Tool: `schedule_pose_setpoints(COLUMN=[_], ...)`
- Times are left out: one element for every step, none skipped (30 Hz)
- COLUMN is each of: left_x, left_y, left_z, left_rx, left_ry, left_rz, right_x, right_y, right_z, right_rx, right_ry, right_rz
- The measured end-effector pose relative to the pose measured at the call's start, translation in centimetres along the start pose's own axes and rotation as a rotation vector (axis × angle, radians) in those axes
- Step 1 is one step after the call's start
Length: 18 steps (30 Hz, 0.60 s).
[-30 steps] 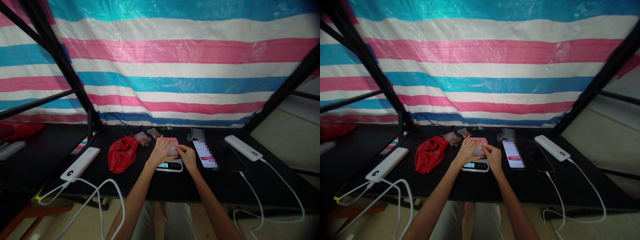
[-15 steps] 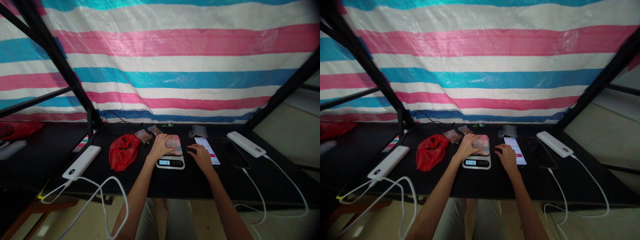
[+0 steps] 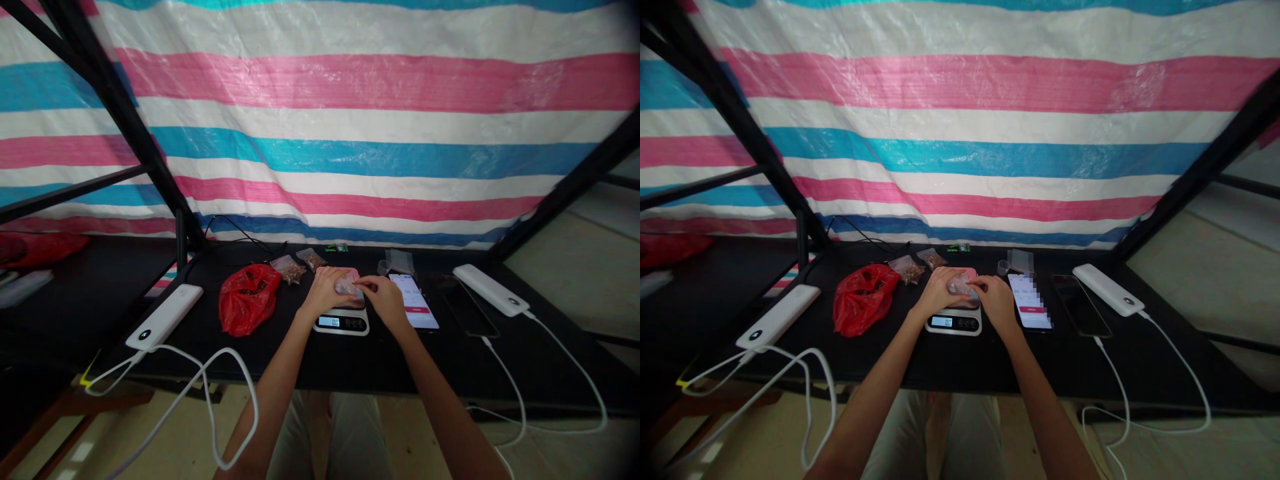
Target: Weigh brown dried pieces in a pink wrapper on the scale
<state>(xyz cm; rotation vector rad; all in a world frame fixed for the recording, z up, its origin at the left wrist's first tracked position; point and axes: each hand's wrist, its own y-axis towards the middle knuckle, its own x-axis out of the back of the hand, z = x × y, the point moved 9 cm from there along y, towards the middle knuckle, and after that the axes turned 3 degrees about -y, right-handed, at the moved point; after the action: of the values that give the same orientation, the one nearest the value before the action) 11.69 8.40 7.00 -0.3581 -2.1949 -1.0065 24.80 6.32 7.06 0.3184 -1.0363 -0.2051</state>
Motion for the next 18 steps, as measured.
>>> schedule_pose_setpoints(left_x=[0.1, 0.1, 0.2, 0.2, 0.3, 0.3, 0.4, 0.4, 0.5, 0.5, 0.4, 0.4, 0.2, 0.1, 0.1, 0.0, 0.1, 0.4], left_y=[0.0, 0.0, 0.0, -0.1, -0.1, -0.1, -0.2, -0.2, -0.3, -0.3, -0.4, -0.4, -0.5, -0.5, -0.6, -0.6, -0.7, -0.7], left_z=[0.0, -0.1, -0.2, -0.2, -0.3, -0.3, -0.3, -0.2, -0.1, 0.0, 0.1, 0.2, 0.3, 0.4, 0.6, 0.6, 0.6, 0.5], left_rx=[0.003, 0.004, 0.002, -0.002, -0.005, -0.005, -0.003, 0.002, 0.008, 0.012, 0.014, 0.015, 0.016, 0.021, 0.029, 0.038, 0.047, 0.054], left_ry=[0.001, -0.002, -0.006, -0.012, -0.016, -0.019, -0.021, -0.02, -0.019, -0.018, -0.017, -0.016, -0.013, -0.008, -0.001, 0.009, 0.023, 0.041], left_rz=[-0.005, -0.008, -0.009, -0.009, -0.009, -0.009, -0.011, -0.017, -0.023, -0.027, -0.025, -0.02, -0.011, -0.002, 0.006, 0.01, 0.008, -0.002], right_x=[-0.3, -0.8, -1.3, -1.7, -2.0, -2.2, -2.3, -2.4, -2.5, -2.5, -2.6, -2.7, -2.7, -2.8, -3.0, -3.3, -3.5, -3.7], right_y=[0.3, 0.6, 0.8, 1.0, 1.1, 1.1, 1.1, 1.1, 1.0, 0.9, 0.9, 0.8, 0.8, 0.8, 0.9, 0.9, 0.8, 0.8], right_z=[0.6, 1.0, 1.2, 1.4, 1.3, 1.2, 1.1, 1.0, 0.9, 0.8, 0.7, 0.5, 0.1, -0.4, -1.0, -1.5, -2.0, -2.3], right_rx=[0.027, 0.048, 0.065, 0.072, 0.066, 0.05, 0.03, 0.009, -0.009, -0.019, -0.026, -0.036, -0.055, -0.082, -0.112, -0.143, -0.171, -0.194], right_ry=[-0.004, 0.01, 0.041, 0.09, 0.153, 0.218, 0.269, 0.295, 0.296, 0.278, 0.255, 0.243, 0.252, 0.275, 0.295, 0.298, 0.281, 0.249], right_rz=[0.011, 0.026, 0.046, 0.063, 0.072, 0.071, 0.068, 0.065, 0.067, 0.073, 0.077, 0.072, 0.06, 0.048, 0.044, 0.048, 0.061, 0.077])
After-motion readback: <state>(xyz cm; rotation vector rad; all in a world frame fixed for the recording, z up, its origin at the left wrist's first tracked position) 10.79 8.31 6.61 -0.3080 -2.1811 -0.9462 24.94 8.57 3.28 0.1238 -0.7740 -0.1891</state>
